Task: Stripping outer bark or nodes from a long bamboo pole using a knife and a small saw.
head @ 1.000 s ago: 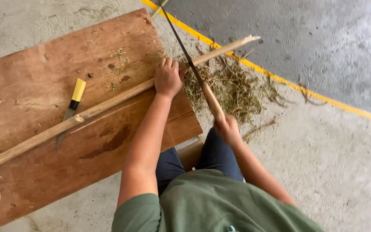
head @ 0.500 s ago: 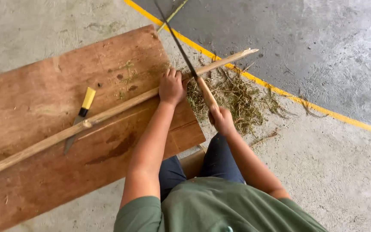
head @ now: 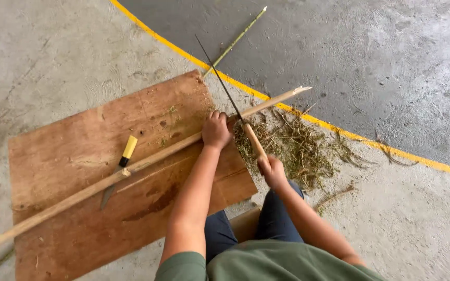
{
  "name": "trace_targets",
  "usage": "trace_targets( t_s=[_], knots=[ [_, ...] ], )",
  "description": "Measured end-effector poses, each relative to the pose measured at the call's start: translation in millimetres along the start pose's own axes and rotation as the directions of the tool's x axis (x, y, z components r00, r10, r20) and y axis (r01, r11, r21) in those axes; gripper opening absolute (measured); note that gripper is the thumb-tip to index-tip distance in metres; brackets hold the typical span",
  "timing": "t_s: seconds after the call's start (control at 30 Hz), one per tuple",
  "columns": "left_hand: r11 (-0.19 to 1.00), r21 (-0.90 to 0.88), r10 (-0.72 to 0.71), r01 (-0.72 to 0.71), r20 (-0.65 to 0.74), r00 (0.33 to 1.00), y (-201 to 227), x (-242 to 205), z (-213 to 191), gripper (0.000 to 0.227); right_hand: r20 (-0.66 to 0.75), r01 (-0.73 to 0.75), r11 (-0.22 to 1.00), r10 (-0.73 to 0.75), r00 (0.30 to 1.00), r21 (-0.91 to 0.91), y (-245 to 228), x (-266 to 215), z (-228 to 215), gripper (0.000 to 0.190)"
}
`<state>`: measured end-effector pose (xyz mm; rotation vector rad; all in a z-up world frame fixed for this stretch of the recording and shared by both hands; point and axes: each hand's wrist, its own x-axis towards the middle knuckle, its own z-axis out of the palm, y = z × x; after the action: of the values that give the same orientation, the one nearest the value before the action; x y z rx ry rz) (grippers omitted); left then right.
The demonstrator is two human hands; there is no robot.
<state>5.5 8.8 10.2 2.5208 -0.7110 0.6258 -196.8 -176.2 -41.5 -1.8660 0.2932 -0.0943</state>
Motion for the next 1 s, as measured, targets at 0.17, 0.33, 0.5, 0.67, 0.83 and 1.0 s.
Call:
trace_targets(
  t_s=[0.17, 0.33, 0.5, 0.67, 0.83, 1.0],
  knots=[
    [0.987, -0.053, -0.146, 0.154, 0.128, 0.981, 9, 7, -10, 0.024, -0.046, 0.021, 1.0, -0.021, 0.999, 0.005, 49, -81, -17, 0.043],
    [0.998, -0.028, -0.048, 0.049, 0.01, 0.999, 2, -10, 10, 0.02, -0.039, -0.019, 1.0, 0.019, 0.999, 0.007, 9, -20, -5, 0.048],
    [0.993, -0.069, -0.091, 0.094, 0.042, 0.995, 7, 10, -19, 0.018, -0.055, 0.053, 0.998, -0.054, 0.997, -0.019, 21, -35, -2, 0.044],
    [0.992, -0.087, -0.085, 0.087, 0.031, 0.996, 10, 2, -16, 0.024, -0.044, -0.014, 1.0, 0.013, 0.999, -0.014, 27, -65, -23, 0.049],
    [0.999, -0.031, -0.024, 0.023, -0.005, 1.0, 7, -9, -12, 0.016, 0.036, 0.034, 0.997, -0.037, 0.999, 0.062, -12, -6, 0, 0.044],
    [0.992, -0.053, -0.111, 0.116, 0.079, 0.991, 2, -2, -2, 0.016, -0.004, -0.024, 0.994, 0.024, 1.0, 0.109, 49, -93, -22, 0.038]
  ],
)
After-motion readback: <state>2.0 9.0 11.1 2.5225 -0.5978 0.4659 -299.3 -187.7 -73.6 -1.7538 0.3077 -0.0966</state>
